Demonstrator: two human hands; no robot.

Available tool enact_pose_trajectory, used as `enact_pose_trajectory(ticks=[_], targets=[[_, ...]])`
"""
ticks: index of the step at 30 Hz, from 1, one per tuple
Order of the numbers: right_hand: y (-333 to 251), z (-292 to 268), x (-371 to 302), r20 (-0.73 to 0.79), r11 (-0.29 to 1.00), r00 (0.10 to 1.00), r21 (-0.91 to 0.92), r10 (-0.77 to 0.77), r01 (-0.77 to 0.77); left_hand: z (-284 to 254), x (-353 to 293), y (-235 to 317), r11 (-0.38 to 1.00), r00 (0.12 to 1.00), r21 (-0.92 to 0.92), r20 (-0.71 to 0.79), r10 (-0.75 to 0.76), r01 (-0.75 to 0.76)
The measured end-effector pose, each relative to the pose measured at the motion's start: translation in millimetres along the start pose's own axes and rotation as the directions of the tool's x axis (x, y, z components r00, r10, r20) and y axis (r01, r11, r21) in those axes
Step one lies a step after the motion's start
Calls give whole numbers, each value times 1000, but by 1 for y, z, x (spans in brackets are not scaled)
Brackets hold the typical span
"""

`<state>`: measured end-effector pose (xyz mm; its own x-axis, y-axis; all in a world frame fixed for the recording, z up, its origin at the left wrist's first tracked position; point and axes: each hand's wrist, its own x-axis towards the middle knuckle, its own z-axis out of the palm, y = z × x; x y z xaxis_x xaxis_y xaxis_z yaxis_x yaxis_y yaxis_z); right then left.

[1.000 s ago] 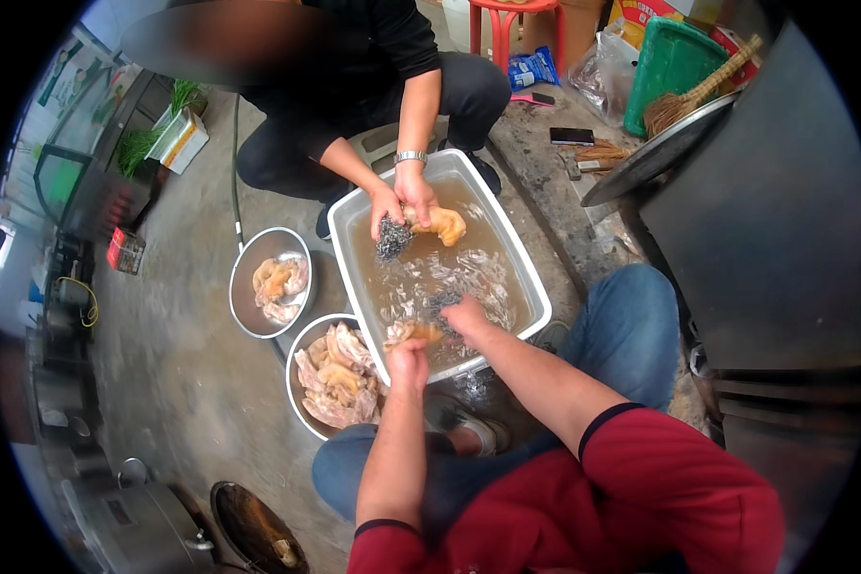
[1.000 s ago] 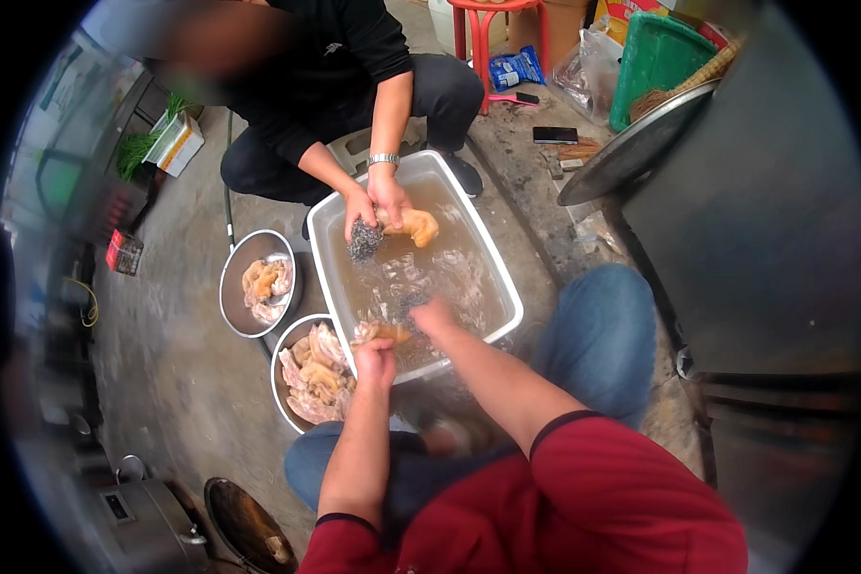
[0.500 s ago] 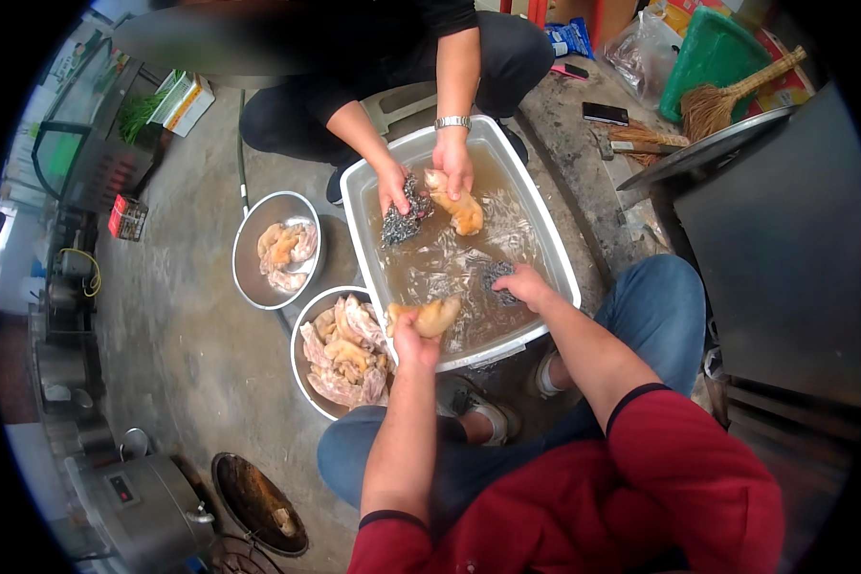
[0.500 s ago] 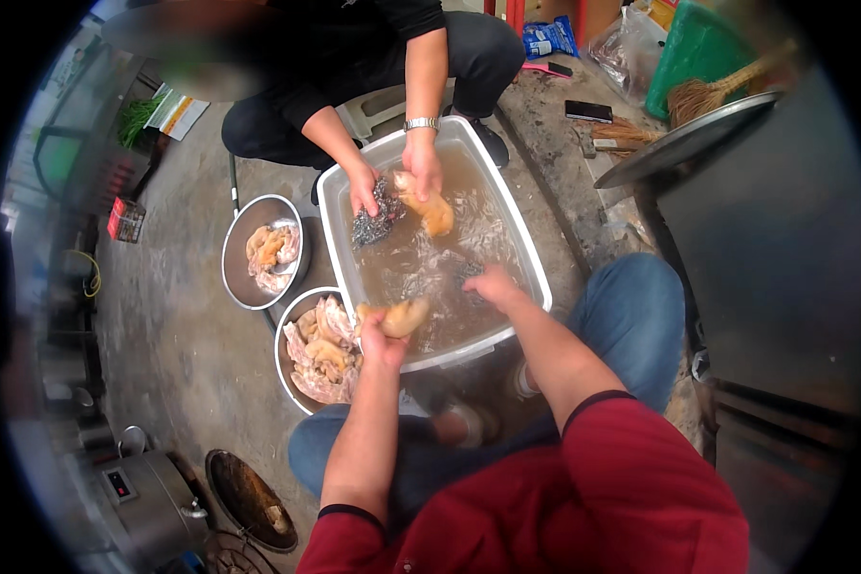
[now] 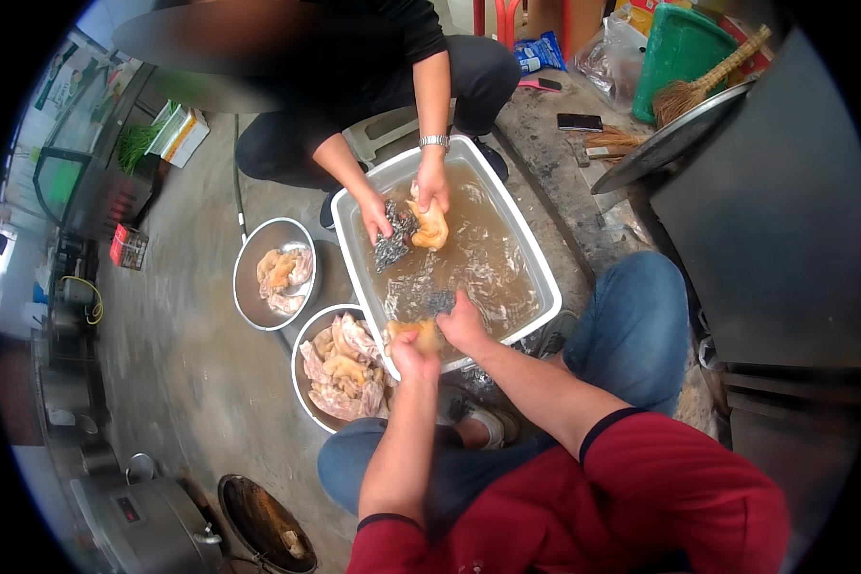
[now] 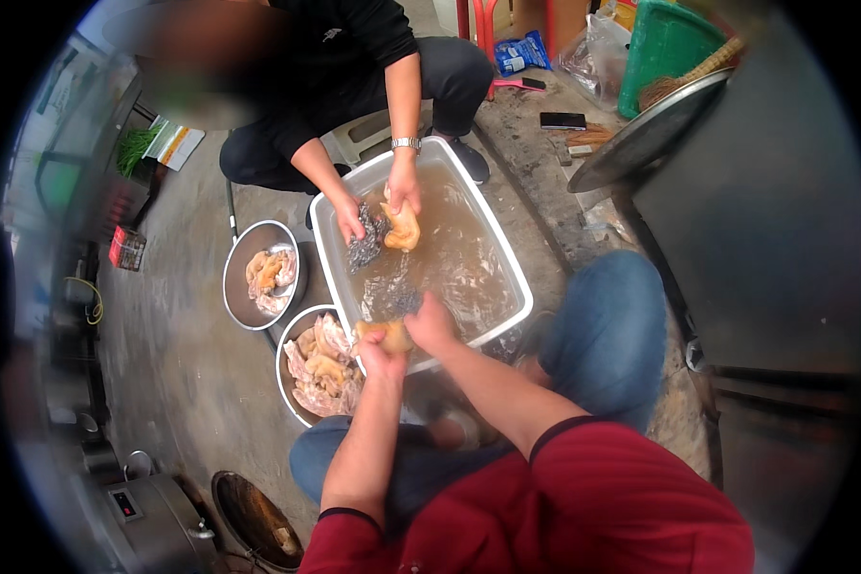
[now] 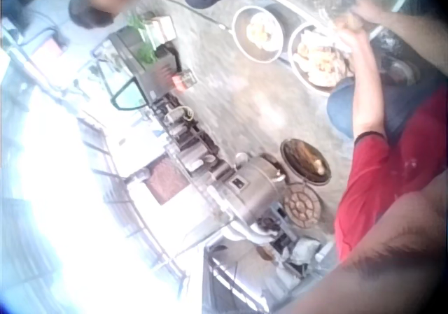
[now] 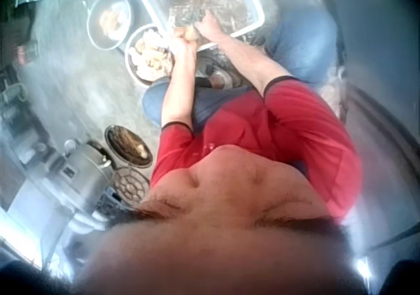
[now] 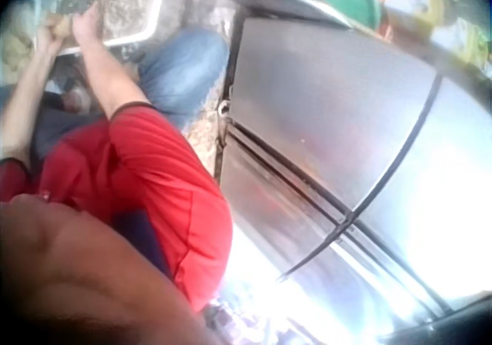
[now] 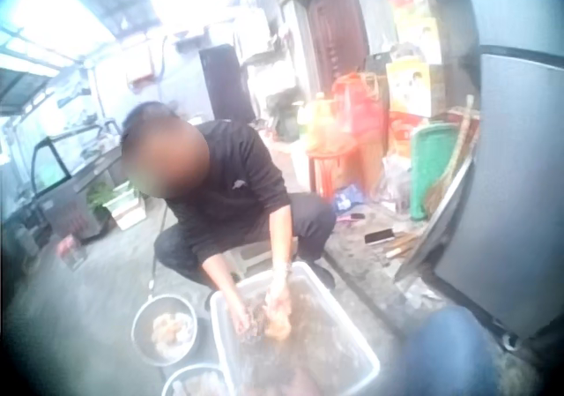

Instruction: The person scrubs chicken parts with a steel wool pad in a basin of water, rinses them, and places them into a metal bowl. Another person performs the same task alongside them.

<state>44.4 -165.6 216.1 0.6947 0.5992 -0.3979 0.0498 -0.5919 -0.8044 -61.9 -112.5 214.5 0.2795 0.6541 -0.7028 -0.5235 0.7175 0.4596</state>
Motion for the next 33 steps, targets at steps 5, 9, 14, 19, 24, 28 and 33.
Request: enact_pose_trajectory(ticks=[5,9,14,19,24,28,33], targets=[[10,-10,18,60,936,979,286,195,-204,9,-24,4,991,997,131,75,-32,22],[36,-37,55,311,633,901,641,303,-434,10,-26,-2,974,975,215,219,25,-73],[-36,-61,-29,400,762,886,492,233,-422,-10,-23,1,978,973,155,208,104,-138],[-15,-31,-19,184,848,969,476,163,-233,-3,-30,6,989,971,140,237,11,-45],[-28,-51,-5,346,672,885,578,313,-464,-11,-24,17,980,939,122,327,110,-157],[7,-36,6,263,761,963,611,65,-218,-12,-8,18,980,955,117,271,123,-159],[-4,-13,-8,206,794,979,595,-1,-124,-24,4,32,981,943,116,313,112,-155]])
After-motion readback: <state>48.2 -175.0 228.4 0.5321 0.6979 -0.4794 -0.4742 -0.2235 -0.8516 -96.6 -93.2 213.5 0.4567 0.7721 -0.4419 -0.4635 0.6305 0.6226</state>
